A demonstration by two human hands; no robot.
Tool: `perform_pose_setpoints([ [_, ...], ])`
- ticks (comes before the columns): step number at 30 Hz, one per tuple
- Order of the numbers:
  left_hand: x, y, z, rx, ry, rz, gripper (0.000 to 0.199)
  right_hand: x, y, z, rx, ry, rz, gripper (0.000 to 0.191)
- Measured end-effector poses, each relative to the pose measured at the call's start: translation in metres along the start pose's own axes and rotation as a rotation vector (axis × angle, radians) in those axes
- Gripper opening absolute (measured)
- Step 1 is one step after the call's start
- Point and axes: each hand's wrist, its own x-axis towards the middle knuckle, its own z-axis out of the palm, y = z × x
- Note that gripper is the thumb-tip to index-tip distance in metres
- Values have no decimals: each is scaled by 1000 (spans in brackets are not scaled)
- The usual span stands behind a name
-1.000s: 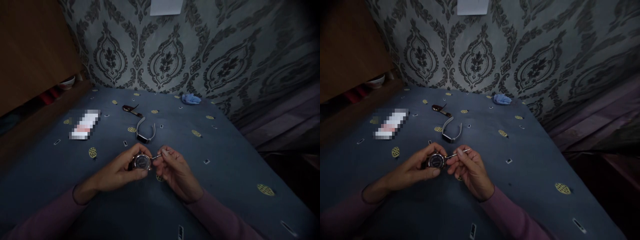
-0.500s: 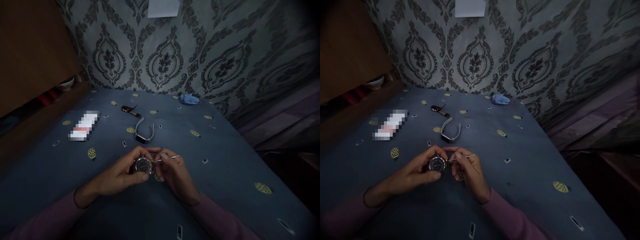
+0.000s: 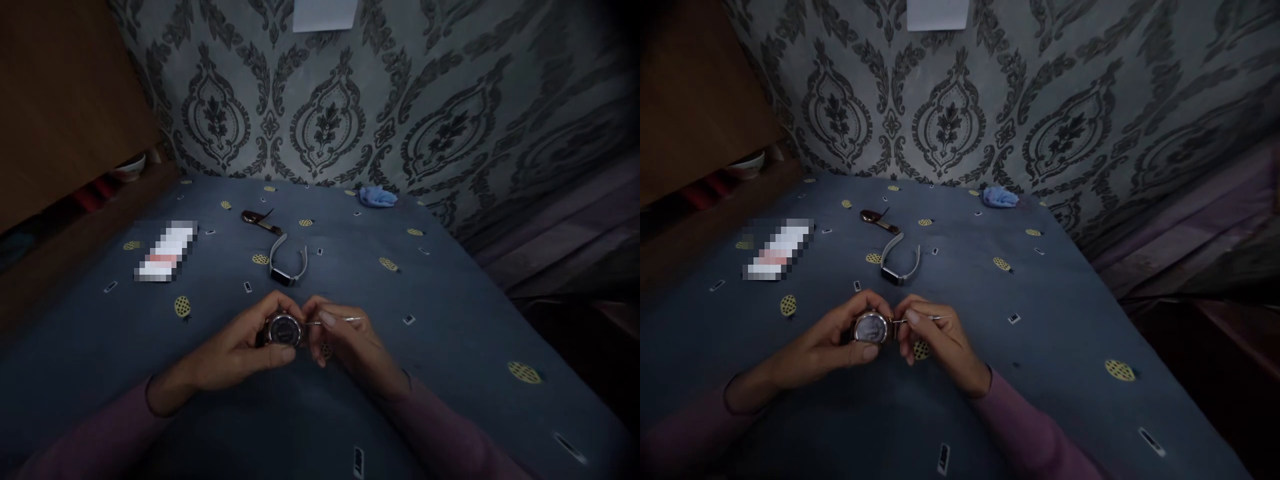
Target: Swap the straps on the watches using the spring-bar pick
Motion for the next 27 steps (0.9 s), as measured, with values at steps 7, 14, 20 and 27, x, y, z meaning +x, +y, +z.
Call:
perform_pose_setpoints([
  [7,0,2,-3,11,-25,11,24,-1,-4,-7,-75,-120,-42,40],
  [14,0,6,-4,49,2,-6,27,-2,-7,-4,-126,-123,-62,37],
  [20,-2,8,-4,37,-6,-26,28,-4,-8,-3,-94,-99,-44,37],
  [27,-1,7,-4,21,-18,-3,26,-3,-11,-5,-123,-97,-33,37],
])
